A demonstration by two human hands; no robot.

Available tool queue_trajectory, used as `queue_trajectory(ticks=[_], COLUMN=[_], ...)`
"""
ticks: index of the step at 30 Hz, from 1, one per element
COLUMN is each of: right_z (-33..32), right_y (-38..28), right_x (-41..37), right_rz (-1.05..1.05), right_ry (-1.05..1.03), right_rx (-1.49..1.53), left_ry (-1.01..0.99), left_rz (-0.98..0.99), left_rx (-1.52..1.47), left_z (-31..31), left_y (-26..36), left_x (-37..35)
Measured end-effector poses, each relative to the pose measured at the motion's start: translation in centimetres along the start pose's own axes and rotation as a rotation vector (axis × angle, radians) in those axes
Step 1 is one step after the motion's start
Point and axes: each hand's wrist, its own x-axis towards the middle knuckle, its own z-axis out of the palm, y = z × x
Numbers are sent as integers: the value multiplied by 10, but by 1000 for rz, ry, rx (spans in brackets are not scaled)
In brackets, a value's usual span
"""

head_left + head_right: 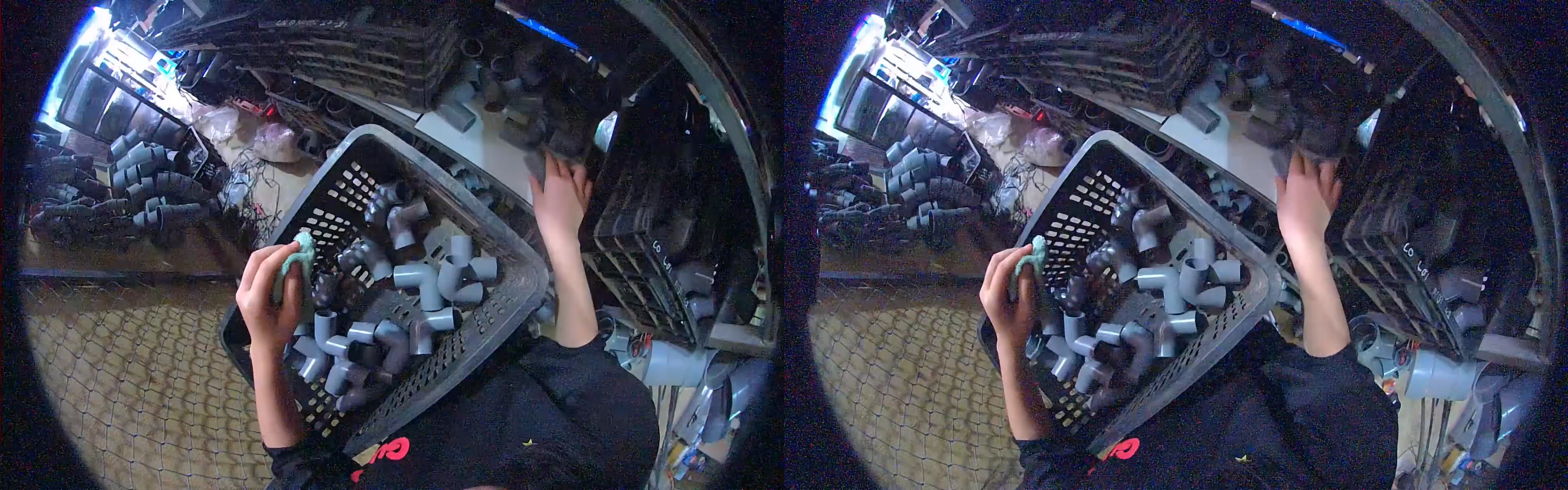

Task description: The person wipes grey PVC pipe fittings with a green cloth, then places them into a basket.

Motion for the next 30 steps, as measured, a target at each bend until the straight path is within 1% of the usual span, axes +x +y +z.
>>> queue_trajectory(ticks=[3, 4, 6, 8, 10, 12, 15, 18, 20, 22, 24, 25, 27, 29, 30], right_z=[-38, -48, -52, -36, -28, -17, 20, 39, 53, 66, 59, 46, 9, -7, -3], right_y=[-10, -12, -11, -7, -20, -32, -37, -35, -28, -26, -19, -18, -27, -34, -39], right_x=[7, 18, 60, 117, 167, 213, 271, 290, 292, 290, 286, 272, 203, 137, 110], right_rz=[-5, -39, -152, -242, -110, -152, -195, -413, -494, -515, -469, -401, -268, -187, -257], right_ry=[52, 149, 418, 580, 426, 361, 271, 285, 401, 443, 413, 448, 516, 609, 665], right_rx=[120, 168, 270, 207, 161, 139, 132, 91, 100, 207, 402, 430, 478, 507, 559], left_ry=[-5, -7, -20, -38, -55, -56, -59, -76, -85, -99, -104, -102, -130, -141, -138], left_rz=[-15, -9, 4, -2, 13, 19, -6, -30, -36, -45, -60, -64, -60, -54, -49], left_rx=[-7, -9, -13, -25, -19, -26, -17, -36, -40, -37, -25, -22, -31, -46, -46], left_z=[1, 1, 2, 5, 5, 4, 4, 7, 9, 11, 10, 11, 12, 12, 13], left_y=[-1, -2, -2, 0, 4, 3, -1, -6, -5, -5, -4, -4, -7, -8, -8], left_x=[-1, 0, 0, 0, 3, 2, 2, -1, -1, 0, -1, 0, 0, 1, 1])
